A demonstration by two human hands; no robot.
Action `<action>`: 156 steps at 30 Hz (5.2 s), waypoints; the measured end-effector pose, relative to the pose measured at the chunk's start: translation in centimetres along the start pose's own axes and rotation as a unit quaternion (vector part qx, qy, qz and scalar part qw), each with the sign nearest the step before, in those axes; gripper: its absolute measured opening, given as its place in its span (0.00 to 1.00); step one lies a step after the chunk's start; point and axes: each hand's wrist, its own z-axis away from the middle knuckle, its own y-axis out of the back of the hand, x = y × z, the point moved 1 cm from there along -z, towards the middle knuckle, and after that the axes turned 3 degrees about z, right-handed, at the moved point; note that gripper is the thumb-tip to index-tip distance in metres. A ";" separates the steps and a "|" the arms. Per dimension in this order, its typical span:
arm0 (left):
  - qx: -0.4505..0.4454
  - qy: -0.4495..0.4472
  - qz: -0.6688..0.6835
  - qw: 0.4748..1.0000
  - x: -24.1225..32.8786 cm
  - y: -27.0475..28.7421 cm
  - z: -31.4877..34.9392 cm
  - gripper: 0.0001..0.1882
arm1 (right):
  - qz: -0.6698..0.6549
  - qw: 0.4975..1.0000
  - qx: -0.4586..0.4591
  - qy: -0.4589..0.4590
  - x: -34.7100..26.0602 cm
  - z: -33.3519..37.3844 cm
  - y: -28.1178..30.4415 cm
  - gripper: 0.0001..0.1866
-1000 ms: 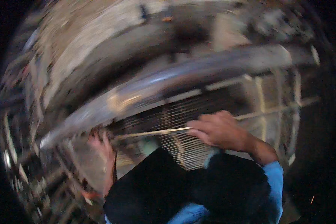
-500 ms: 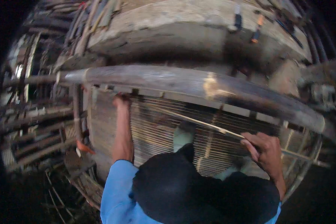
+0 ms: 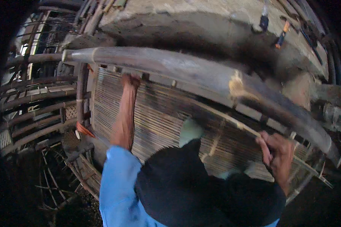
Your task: The person weaves a bamboo mat by threading long strips of bamboo through a frame of tied bamboo slats by hand.
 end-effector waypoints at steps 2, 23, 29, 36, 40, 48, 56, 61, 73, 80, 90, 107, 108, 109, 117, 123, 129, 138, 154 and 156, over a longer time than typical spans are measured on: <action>-0.002 0.008 -0.014 1.000 0.5 -0.2 -1.1 0.04 | 0.029 0.999 0.019 -0.003 0.4 0.6 -0.4 0.07; -0.020 -0.012 -0.072 0.997 -3.4 2.0 2.9 0.07 | -0.026 0.996 -0.072 -0.048 3.1 4.7 1.7 0.11; 0.017 -0.047 -0.059 0.997 -2.3 -0.7 6.8 0.10 | -0.025 0.998 -0.041 -0.030 2.8 5.0 1.2 0.12; 0.011 -0.060 -0.048 0.997 -0.9 1.3 4.2 0.13 | -0.018 0.999 -0.047 0.007 2.4 4.2 0.2 0.12; -0.020 -0.011 -0.007 1.000 -1.7 -0.4 6.2 0.10 | -0.012 1.000 -0.025 0.014 2.6 4.1 -0.1 0.11; -0.023 -0.047 -0.054 0.997 -1.5 0.5 5.3 0.09 | -0.006 0.999 -0.047 0.000 2.4 3.7 0.2 0.12; -0.013 -0.036 -0.022 0.999 -1.3 1.2 2.9 0.10 | -0.017 0.999 -0.045 0.013 1.8 2.9 0.0 0.12; 0.036 -0.027 -0.050 0.998 0.1 1.3 1.9 0.10 | -0.024 0.998 -0.062 -0.015 0.4 2.5 0.6 0.11; 0.007 0.023 -0.034 0.999 1.3 -0.1 1.9 0.11 | 0.065 0.981 -0.127 -0.128 -2.3 5.3 7.0 0.15; -0.058 0.037 0.059 0.996 5.7 0.8 3.9 0.08 | 0.147 0.974 -0.106 -0.133 -6.5 9.8 11.3 0.18; 0.013 0.022 0.044 0.999 6.0 -2.3 5.8 0.10 | 0.098 0.989 0.029 -0.109 -6.3 7.1 11.8 0.15; -0.111 0.083 -0.012 0.990 16.4 6.5 -9.6 0.13 | 0.047 0.983 -0.174 0.037 -4.2 3.4 6.7 0.17; -0.099 0.056 -0.063 0.991 15.5 7.7 -9.5 0.13 | 0.054 0.982 -0.178 0.021 -2.8 3.9 5.3 0.17; -0.087 0.038 -0.116 0.989 13.5 8.3 -9.2 0.15 | 0.022 0.975 -0.217 0.053 -2.2 4.5 4.3 0.17; 0.094 -0.480 -0.715 0.500 4.0 8.2 2.3 0.30 | 0.126 0.990 -0.053 -0.019 6.0 8.7 -4.6 0.22; -0.491 -0.541 -0.591 0.343 -8.1 0.8 24.5 0.29 | 0.139 0.956 0.175 -0.192 12.5 10.5 -6.7 0.27; -0.517 -0.507 -0.612 0.319 -13.5 -1.3 20.3 0.22 | 0.228 0.867 0.270 -0.350 22.1 14.8 -8.5 0.36; -0.541 -0.315 -0.645 0.438 -14.8 -0.4 15.5 0.15 | 0.113 0.889 0.283 -0.342 29.2 13.6 -6.6 0.42; -0.464 -0.411 -0.714 0.327 -3.9 -1.7 24.0 0.14 | -0.018 0.916 0.239 -0.323 28.7 11.7 -7.7 0.40; -0.474 -0.440 -0.687 0.330 -4.4 -1.7 24.1 0.12 | -0.022 0.916 0.244 -0.316 29.0 11.9 -7.8 0.40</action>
